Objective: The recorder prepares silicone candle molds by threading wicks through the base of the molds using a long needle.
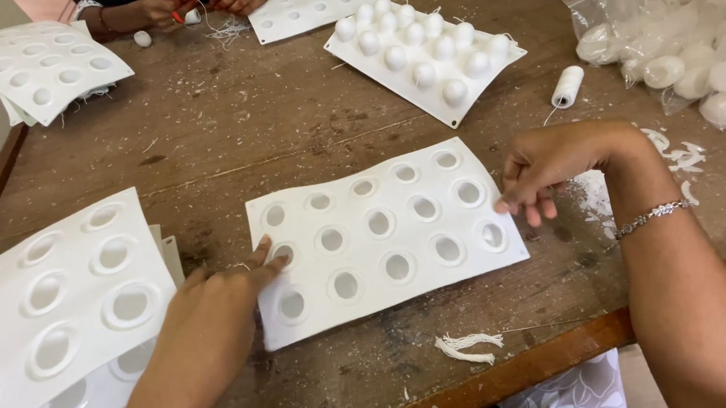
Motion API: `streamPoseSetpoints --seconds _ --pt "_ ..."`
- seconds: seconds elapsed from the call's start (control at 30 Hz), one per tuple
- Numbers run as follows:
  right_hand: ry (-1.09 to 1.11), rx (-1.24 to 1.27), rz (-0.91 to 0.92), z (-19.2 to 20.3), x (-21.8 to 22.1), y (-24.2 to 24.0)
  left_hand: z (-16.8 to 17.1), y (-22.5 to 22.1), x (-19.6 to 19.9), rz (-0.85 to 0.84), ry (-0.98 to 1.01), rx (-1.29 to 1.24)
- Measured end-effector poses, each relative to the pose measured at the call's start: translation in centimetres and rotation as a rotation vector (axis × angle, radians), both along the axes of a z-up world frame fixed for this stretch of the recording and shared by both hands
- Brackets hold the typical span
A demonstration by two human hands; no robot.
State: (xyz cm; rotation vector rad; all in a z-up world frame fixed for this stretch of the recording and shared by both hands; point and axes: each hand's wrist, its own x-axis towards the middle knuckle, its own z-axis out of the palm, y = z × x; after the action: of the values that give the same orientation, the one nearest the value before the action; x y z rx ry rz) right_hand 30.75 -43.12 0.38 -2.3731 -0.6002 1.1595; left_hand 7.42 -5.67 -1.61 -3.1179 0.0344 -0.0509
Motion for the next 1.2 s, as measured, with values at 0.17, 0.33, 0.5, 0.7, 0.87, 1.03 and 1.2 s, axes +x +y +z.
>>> streamPoseSetpoints --seconds 0.17,0.33,0.5,0.7,0.87,1.03,1.2 --pt "-0.171 0.037 -0.14 -1.1 0.6 1.5 2.3 -2.0 -0.8 -0.016 -0.147 -0.105" --pt "-0.472 0.171 -0.189 -2.7 0.9 2.9 2.5 -4.2 2.1 0.374 0.072 -0.247" --pt "-0.464 0.552 -0.194 -0.4 0.5 2.2 -0.1 -3.7 3.8 0.322 -0.204 -0.286" --pt "-0.428 0.265 -0.334 -2.5 1.3 2.2 -3.3 -2.4 3.8 0.273 -0.311 -0.184" --pt "-0.593 0.089 -0.29 -0.3 -1.4 4.2 -3.3 -3.4 3.4 0.23 -0.408 -0.245" --pt "-1.026 0.122 -0.416 -0.1 -3.5 6.1 -2.6 -6.1 2.4 -0.081 -0.606 -0.373" --pt "-1.138 0.346 -0.222 -0.5 -5.6 8.6 -2.9 -7.7 1.3 -0.266 -0.675 -0.364"
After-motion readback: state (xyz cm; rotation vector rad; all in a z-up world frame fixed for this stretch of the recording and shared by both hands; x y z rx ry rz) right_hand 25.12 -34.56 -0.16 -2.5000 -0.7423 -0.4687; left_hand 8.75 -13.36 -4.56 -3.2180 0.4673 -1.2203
